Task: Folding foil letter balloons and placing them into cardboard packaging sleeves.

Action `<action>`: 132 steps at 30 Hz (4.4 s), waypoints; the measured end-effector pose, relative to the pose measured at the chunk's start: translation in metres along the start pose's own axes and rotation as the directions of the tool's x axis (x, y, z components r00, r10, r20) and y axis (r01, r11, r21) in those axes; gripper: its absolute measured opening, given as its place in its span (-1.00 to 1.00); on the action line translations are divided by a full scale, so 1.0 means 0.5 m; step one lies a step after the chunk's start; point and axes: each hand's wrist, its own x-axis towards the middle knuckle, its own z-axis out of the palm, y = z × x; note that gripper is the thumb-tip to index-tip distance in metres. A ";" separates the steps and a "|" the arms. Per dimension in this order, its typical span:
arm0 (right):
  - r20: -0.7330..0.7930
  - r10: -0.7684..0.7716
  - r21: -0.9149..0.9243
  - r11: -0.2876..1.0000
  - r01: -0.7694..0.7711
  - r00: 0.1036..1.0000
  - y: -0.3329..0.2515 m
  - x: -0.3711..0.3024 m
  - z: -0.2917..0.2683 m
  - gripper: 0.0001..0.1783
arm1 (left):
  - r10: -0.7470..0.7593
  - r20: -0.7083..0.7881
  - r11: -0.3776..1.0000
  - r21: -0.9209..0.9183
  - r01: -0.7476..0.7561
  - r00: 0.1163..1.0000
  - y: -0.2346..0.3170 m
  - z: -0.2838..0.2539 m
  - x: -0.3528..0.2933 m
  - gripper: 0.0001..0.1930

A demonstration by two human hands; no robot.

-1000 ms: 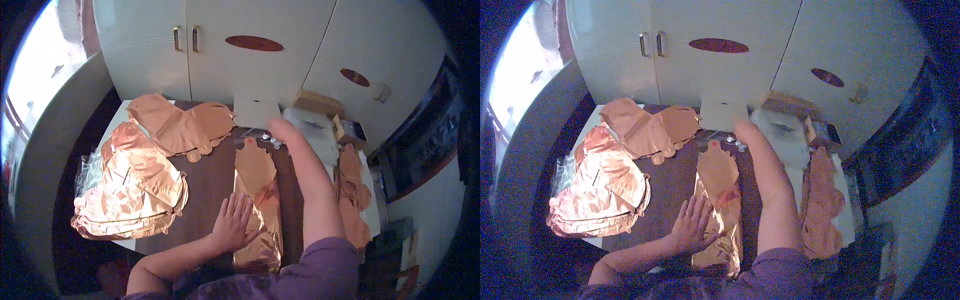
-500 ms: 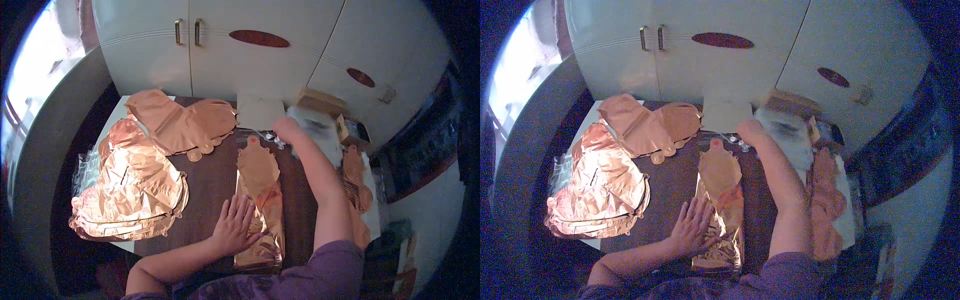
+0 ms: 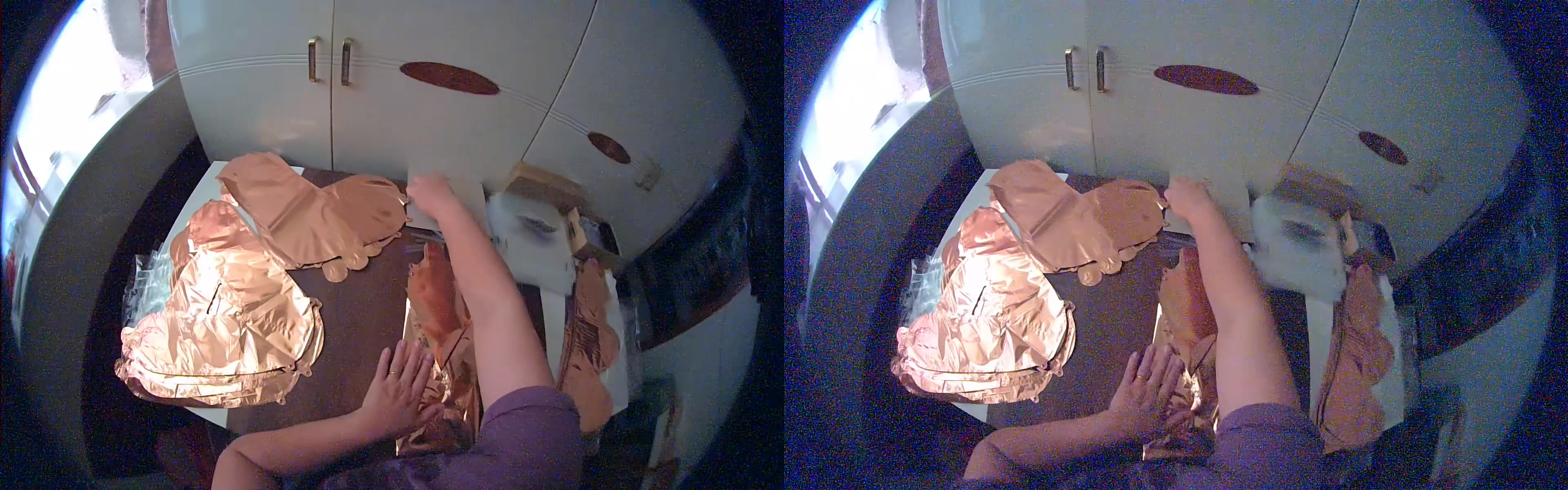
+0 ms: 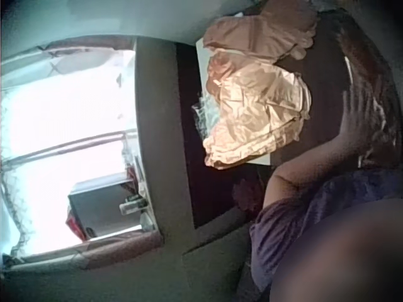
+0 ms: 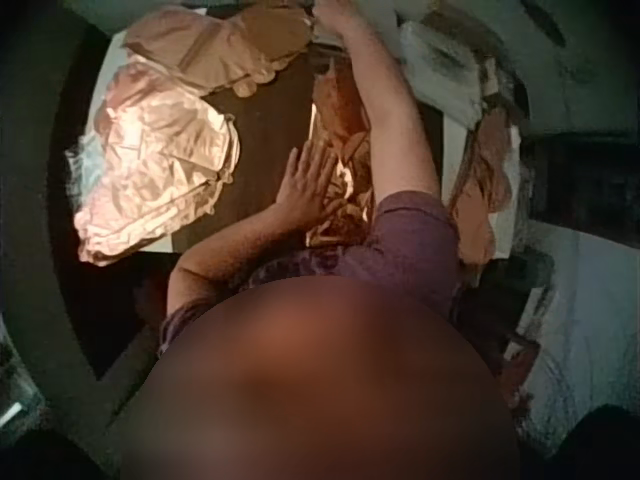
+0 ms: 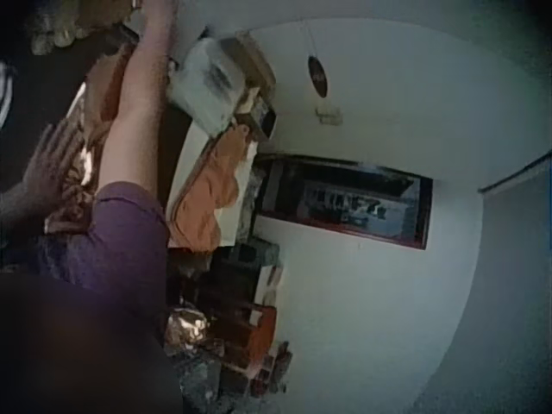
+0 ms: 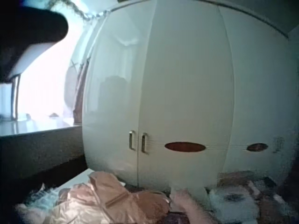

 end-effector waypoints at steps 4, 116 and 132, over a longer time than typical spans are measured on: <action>-0.060 0.053 0.079 0.996 -0.048 0.997 0.000 -0.034 -0.019 -0.79 | 0.034 -0.009 0.999 -0.012 -0.034 0.999 0.003 -0.006 0.002 -0.09; -0.455 0.026 0.271 0.956 0.111 0.890 -0.399 -1.012 -0.053 -0.65 | 0.365 -0.234 0.841 -0.332 -0.427 0.901 -0.040 -0.028 -0.125 -0.53; -0.521 0.060 0.363 0.919 0.157 0.851 -0.402 -0.997 -0.075 -0.71 | 0.408 -0.039 0.871 -0.283 -0.402 0.912 -0.010 -0.087 -0.198 -0.28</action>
